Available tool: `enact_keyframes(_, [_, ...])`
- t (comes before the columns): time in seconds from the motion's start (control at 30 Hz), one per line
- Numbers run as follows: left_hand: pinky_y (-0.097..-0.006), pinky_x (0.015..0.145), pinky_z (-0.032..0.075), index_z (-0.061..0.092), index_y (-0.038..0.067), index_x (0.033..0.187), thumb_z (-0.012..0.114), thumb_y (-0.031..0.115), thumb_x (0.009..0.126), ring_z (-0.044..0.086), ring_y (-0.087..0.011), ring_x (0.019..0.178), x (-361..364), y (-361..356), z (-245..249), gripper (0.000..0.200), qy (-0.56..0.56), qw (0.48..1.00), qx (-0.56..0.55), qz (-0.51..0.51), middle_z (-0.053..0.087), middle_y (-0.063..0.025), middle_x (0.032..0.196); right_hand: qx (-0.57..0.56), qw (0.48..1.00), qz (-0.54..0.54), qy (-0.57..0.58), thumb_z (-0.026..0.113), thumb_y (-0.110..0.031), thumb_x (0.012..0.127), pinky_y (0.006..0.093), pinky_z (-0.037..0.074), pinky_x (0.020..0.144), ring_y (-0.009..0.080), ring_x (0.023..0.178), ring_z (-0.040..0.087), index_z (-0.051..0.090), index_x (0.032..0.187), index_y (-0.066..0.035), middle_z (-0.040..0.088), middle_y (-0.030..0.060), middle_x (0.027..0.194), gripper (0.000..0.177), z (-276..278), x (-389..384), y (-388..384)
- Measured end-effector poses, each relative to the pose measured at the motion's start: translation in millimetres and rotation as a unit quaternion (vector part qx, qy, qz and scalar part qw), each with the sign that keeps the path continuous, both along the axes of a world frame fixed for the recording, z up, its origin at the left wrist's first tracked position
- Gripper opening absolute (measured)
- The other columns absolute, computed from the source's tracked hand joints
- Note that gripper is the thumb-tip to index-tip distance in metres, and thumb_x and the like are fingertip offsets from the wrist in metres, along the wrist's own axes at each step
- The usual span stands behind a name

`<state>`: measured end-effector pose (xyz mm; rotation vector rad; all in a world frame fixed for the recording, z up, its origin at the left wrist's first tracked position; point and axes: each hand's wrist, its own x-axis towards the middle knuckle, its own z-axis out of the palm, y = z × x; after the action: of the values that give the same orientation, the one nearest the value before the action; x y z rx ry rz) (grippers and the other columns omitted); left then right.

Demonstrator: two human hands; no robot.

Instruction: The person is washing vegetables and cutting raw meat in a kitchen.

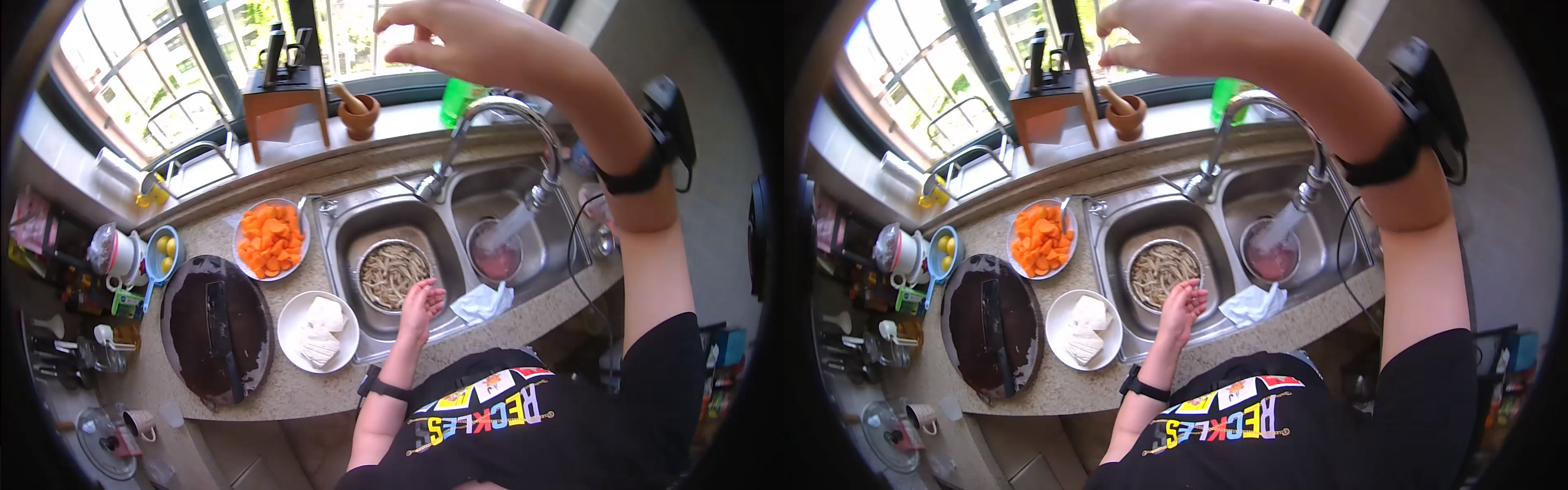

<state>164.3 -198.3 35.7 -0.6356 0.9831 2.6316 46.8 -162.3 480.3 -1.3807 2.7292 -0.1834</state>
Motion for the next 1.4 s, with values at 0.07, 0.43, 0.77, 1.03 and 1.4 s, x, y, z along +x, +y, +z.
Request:
enact_keyframes(0.07, [-0.0287,0.071,0.048,0.05,0.006,0.109,0.041,0.018,0.091,0.056,-0.0151,0.078,-1,5,1,0.023,-0.003,1.0,-0.006,-0.009,0.059,-0.0082,0.089,-0.068,0.985,0.051,0.148,0.055,-0.024,0.086,0.0273,0.049,0.056,0.0189,0.066,0.061,0.054,0.113,-0.002,0.062,0.0144,0.083,0.035,-40,-26,45])
enact_keyframes(0.43, [-0.0286,0.072,0.046,0.05,0.008,0.109,0.041,0.02,0.09,0.055,-0.0161,0.079,-21,32,14,0.024,-0.021,0.996,-0.069,-0.05,0.059,-0.0063,0.089,-0.141,0.785,-0.304,-0.52,0.049,-0.024,0.089,0.0251,0.05,0.057,0.0131,0.07,0.059,0.052,0.109,-0.004,0.059,0.006,0.086,0.028,-241,-15,301])
enact_keyframes(0.77, [-0.0313,0.072,0.046,0.051,0.009,0.109,0.043,0.022,0.09,0.055,-0.0182,0.08,-45,82,6,0.025,-0.079,0.99,-0.118,-0.009,0.059,-0.0076,0.091,-0.233,0.69,-0.418,-0.543,0.056,-0.023,0.084,0.0264,0.047,0.058,0.0109,0.072,0.057,0.056,0.104,-0.007,0.06,0.0041,0.085,0.025,-514,-59,316])
enact_keyframes(1.03, [-0.0338,0.075,0.046,0.049,0.008,0.111,0.047,0.023,0.088,0.054,-0.0222,0.085,-51,141,-5,0.027,-0.156,0.977,-0.127,0.073,0.057,-0.0105,0.094,-0.092,0.902,-0.317,-0.278,0.059,-0.02,0.074,0.0454,0.039,0.087,0.0385,0.102,0.049,0.057,0.103,-0.001,0.05,0.0194,0.112,0.035,-634,-113,304])
enact_keyframes(1.4, [-0.0325,0.073,0.047,0.049,0.006,0.111,0.045,0.02,0.089,0.056,-0.0215,0.083,-69,183,5,0.026,-0.178,0.966,-0.149,0.114,0.057,-0.0103,0.094,0.115,0.933,-0.252,-0.231,0.07,-0.024,0.068,0.0513,0.034,0.093,0.0326,0.121,0.032,0.058,0.112,-0.018,0.039,0.0097,0.126,0.046,-593,-113,299])
